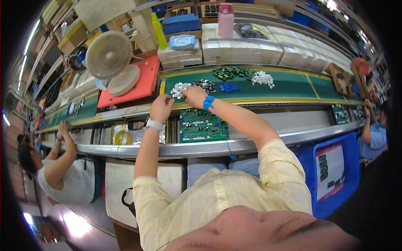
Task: Manually assemble components onto a printed circuit board on a factory assembly line.
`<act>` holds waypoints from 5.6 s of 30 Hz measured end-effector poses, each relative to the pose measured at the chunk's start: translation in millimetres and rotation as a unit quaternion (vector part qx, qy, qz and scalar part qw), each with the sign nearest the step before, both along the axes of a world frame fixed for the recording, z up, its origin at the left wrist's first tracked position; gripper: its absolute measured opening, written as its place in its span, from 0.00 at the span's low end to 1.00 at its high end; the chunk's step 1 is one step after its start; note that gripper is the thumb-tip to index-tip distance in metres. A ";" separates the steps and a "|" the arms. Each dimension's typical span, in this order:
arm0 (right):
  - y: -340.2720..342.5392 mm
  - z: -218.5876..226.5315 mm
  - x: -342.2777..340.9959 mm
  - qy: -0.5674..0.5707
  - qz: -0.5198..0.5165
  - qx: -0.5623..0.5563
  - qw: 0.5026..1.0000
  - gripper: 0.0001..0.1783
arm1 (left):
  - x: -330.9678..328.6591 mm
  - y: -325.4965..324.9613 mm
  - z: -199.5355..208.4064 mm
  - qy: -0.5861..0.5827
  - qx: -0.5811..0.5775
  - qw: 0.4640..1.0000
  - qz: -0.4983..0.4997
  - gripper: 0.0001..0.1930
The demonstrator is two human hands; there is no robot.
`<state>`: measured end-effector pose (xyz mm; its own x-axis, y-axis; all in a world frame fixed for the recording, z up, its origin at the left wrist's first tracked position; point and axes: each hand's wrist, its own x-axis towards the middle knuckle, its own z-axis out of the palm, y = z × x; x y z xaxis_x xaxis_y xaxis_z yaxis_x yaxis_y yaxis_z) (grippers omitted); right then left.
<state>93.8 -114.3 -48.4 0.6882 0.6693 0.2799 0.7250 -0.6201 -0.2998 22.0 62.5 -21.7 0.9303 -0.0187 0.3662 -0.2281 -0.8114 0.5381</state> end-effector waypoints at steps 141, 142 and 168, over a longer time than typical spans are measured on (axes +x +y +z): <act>-180.5 42.0 -55.1 0.044 -0.159 0.066 0.984 0.06 | 72.8 -172.4 -6.6 0.023 0.189 0.967 -0.170 0.05; -176.8 42.5 -58.2 0.045 -0.155 0.063 0.985 0.06 | 73.4 -172.0 -6.6 0.039 0.190 0.966 -0.171 0.05; -87.2 12.6 -64.9 -0.067 0.053 0.043 0.995 0.06 | -0.8 -79.4 5.6 0.040 -0.226 0.960 -0.161 0.04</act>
<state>28.8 -201.5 -35.8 0.5668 0.7065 0.4239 0.8226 -0.5139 -0.2434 21.2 -16.9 -16.1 0.9286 -0.1666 0.3317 -0.3709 -0.3845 0.8453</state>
